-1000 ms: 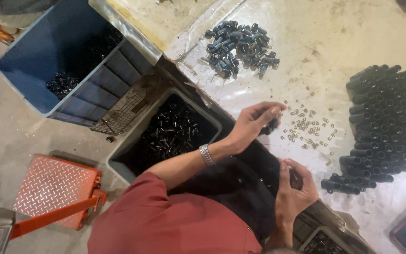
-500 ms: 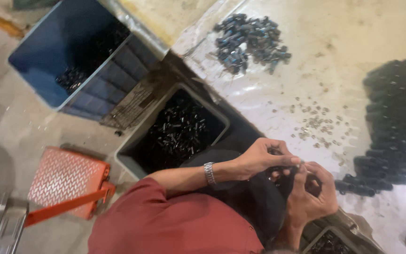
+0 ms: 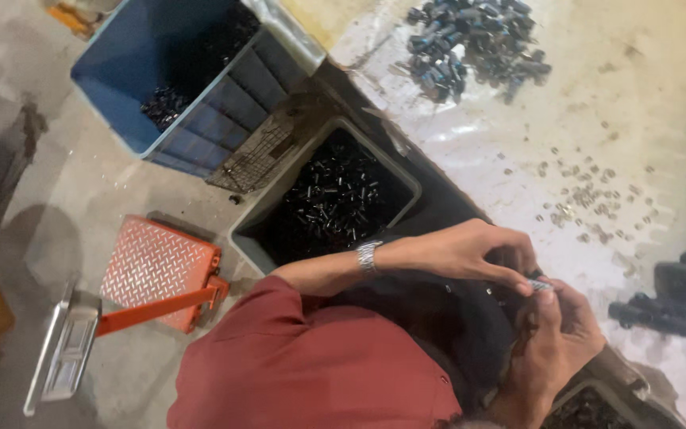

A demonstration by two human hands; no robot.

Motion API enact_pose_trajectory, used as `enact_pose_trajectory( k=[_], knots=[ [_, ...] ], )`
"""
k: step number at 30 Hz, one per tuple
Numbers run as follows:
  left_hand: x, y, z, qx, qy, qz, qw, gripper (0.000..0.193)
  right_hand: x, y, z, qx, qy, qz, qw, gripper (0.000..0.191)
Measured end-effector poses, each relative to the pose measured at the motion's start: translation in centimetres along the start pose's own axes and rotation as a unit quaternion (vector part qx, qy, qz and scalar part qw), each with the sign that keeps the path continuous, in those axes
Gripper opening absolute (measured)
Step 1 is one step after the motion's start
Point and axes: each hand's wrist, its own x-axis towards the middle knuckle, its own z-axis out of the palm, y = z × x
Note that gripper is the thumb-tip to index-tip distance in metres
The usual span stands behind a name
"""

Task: The person picks up black cylindrical plastic housings and small metal clips from the workbench, presses the clips onto the housings by hand to assemble them, and places the finished assemblies into the bins below the table, repeating the cycle.

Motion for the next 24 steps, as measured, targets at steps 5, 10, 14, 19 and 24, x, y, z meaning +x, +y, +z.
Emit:
enact_pose_trajectory(
  k=[5,10,14,19,24],
  knots=[
    [-0.9,0.0,1.1,0.156,0.089,0.202,0.963,0.033,0.8,0.1,-0.5,0.080,0.015,0.020,0.997,0.016],
    [-1.5,-0.3,1.3,0.283,0.166,0.275,0.904,0.025,1.0,0.2,1.3,0.113,-0.009,0.013,0.993,0.012],
    [-1.6,-0.7,1.4,0.224,0.134,0.234,0.937,0.025,0.5,-0.2,2.0,0.086,0.005,0.024,0.996,0.036],
    [-1.5,-0.9,1.8,0.263,0.179,0.255,0.913,0.023,0.9,0.3,1.7,-0.095,-0.056,-0.046,0.993,0.036],
    [-1.5,-1.0,1.9,0.117,0.152,0.200,0.961,0.023,0.7,1.0,1.0,-0.077,-0.027,-0.070,0.994,0.025]
  ],
)
